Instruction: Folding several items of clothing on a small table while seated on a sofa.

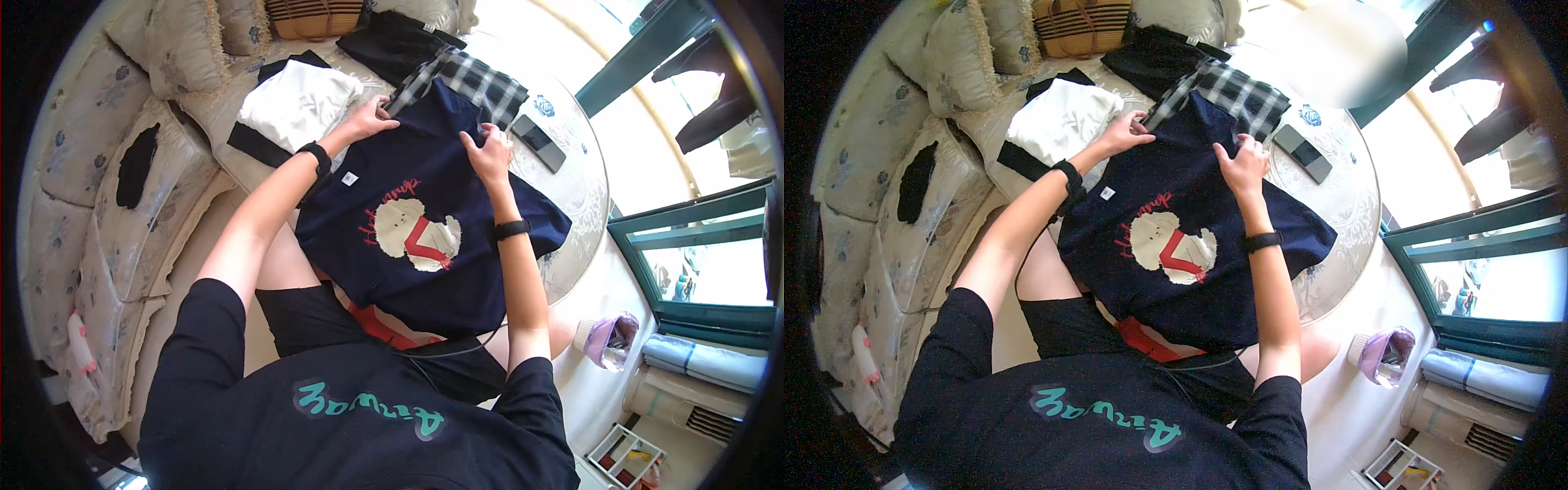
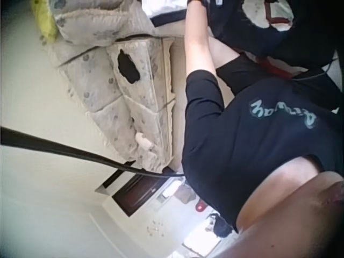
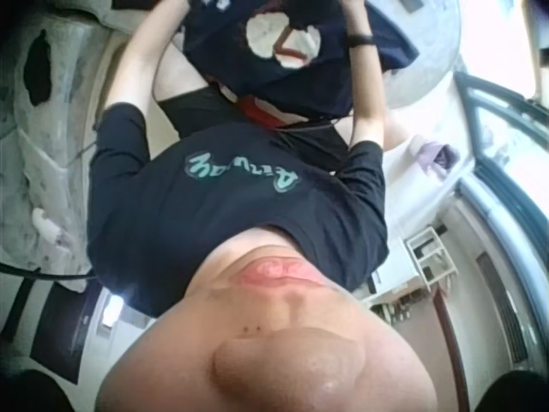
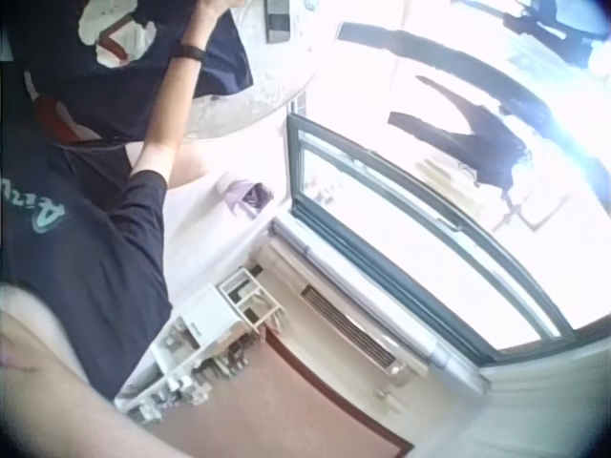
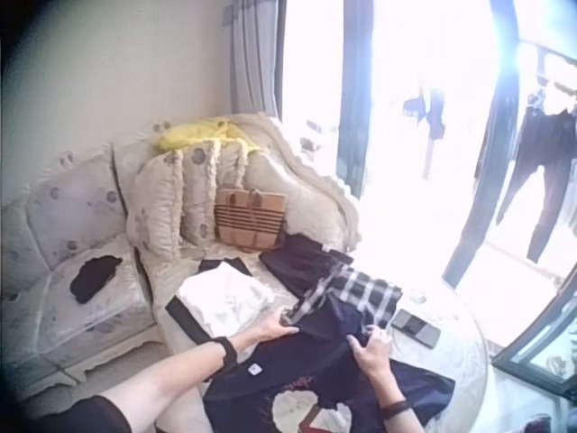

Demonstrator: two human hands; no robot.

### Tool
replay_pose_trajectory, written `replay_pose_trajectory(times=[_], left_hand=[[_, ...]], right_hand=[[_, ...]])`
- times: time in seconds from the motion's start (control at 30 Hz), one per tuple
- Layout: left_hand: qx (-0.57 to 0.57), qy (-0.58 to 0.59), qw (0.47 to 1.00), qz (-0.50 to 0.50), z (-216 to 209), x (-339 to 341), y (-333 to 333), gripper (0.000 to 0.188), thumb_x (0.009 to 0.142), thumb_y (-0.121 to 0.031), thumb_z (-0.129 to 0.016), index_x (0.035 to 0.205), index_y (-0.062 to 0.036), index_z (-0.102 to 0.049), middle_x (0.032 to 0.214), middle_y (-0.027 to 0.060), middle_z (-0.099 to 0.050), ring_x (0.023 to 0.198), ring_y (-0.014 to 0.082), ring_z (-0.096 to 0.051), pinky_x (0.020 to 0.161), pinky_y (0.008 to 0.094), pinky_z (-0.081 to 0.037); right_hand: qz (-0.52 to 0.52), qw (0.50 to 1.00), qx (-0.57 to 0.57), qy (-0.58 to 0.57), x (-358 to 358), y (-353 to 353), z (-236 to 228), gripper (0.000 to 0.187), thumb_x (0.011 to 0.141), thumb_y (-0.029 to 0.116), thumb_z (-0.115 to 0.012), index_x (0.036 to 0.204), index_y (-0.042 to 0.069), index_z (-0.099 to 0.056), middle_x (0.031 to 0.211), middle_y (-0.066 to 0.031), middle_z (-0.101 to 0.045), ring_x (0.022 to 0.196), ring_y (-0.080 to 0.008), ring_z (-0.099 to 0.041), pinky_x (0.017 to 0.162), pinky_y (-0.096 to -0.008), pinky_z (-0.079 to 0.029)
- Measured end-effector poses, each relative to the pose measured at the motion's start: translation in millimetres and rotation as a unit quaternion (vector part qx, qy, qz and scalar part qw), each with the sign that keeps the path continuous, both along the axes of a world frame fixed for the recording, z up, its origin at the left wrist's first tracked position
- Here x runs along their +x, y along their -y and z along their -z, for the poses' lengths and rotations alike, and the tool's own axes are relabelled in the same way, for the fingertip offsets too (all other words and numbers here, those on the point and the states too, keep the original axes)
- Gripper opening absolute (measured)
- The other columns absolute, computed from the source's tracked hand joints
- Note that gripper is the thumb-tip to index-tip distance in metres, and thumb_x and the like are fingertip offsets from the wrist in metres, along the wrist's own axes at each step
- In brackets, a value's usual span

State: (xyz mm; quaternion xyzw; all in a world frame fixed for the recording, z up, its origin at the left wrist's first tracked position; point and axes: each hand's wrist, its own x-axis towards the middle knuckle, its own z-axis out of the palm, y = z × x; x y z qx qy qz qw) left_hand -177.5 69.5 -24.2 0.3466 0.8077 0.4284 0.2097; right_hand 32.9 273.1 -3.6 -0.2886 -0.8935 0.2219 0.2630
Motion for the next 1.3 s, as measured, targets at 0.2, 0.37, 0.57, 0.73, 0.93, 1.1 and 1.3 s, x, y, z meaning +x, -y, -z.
replay_pose_trajectory(times=[0.2,0.37,0.57,0.73,0.93,1.1,1.3], left_hand=[[-0.039,-0.042,0.998,0.037,10.3,-4.2,-14.9,0.045,0.072,-0.026,-0.076,0.106,-0.0023,-0.059,0.077,0.0033,-0.061,0.072,0.0114,-0.056,0.069,0.0272,-0.047],[0.022,-0.044,0.996,0.078,18.4,-13.9,-9.6,0.017,0.076,-0.018,-0.068,0.085,-0.004,-0.063,0.071,0.0,-0.058,0.068,0.0093,-0.053,0.064,0.025,-0.044],[0.041,0.101,0.986,0.127,-6.2,-6.9,-4.2,0.006,0.082,-0.011,-0.06,0.083,-0.0046,-0.06,0.078,-0.0033,-0.059,0.074,0.0057,-0.054,0.069,0.0214,-0.044],[0.047,0.164,0.971,0.166,-39.0,27.9,17.5,0.027,0.079,-0.008,-0.064,0.105,-0.0048,-0.058,0.078,-0.0011,-0.06,0.074,0.0062,-0.055,0.07,0.0212,-0.045],[-0.03,-0.012,0.969,0.244,-29.7,41.7,49.6,0.049,0.068,0.0,-0.061,0.115,-0.014,-0.057,0.067,-0.0016,-0.045,0.065,0.0086,-0.046,0.06,0.0272,-0.038],[-0.043,-0.329,0.881,0.337,-30.3,65.0,48.4,0.049,0.06,-0.004,-0.065,0.107,-0.0125,-0.057,0.087,0.0068,-0.049,0.09,0.0254,-0.049,0.077,0.0339,-0.041],[-0.077,-0.403,0.845,0.344,-31.0,77.2,52.9,0.033,0.062,0.001,-0.064,0.092,-0.0056,-0.052,0.098,0.0116,-0.049,0.098,0.0324,-0.048,0.085,0.0399,-0.042]], right_hand=[[0.051,0.994,-0.031,0.094,-24.6,-9.7,-0.3,0.049,0.074,0.046,-0.067,0.103,0.005,-0.065,0.103,-0.0148,-0.063,0.106,-0.0344,-0.051,0.094,-0.0504,-0.03],[0.003,0.999,-0.032,-0.029,-33.5,-1.9,-16.9,0.028,0.075,0.022,-0.064,0.092,0.0,-0.065,0.088,-0.0171,-0.065,0.092,-0.0326,-0.059,0.081,-0.0447,-0.041],[-0.118,0.978,-0.073,-0.158,-1.3,10.8,-33.7,0.027,0.072,0.001,-0.057,0.097,0.002,-0.065,0.089,-0.0182,-0.066,0.087,-0.0323,-0.064,0.079,-0.0369,-0.046],[-0.223,0.965,0.038,-0.132,59.7,43.9,-41.6,0.029,0.067,-0.001,-0.056,0.093,0.007,-0.065,0.1,-0.0068,-0.065,0.105,-0.0219,-0.057,0.092,-0.0352,-0.031],[-0.35,0.93,0.115,-0.009,108.6,76.5,-19.0,0.032,0.064,-0.005,-0.057,0.09,0.012,-0.066,0.117,-0.002,-0.059,0.12,-0.022,-0.045,0.099,-0.0384,-0.027],[-0.332,0.935,0.123,-0.004,132.9,88.2,-6.9,0.03,0.067,0.0,-0.061,0.093,0.013,-0.066,0.119,-0.0027,-0.055,0.121,-0.0231,-0.042,0.1,-0.0387,-0.028],[-0.305,0.914,0.266,0.037,134.3,78.2,-13.0,0.045,0.071,0.003,-0.058,0.115,0.011,-0.053,0.12,-0.0063,-0.048,0.117,-0.0236,-0.041,0.098,-0.0371,-0.029]])
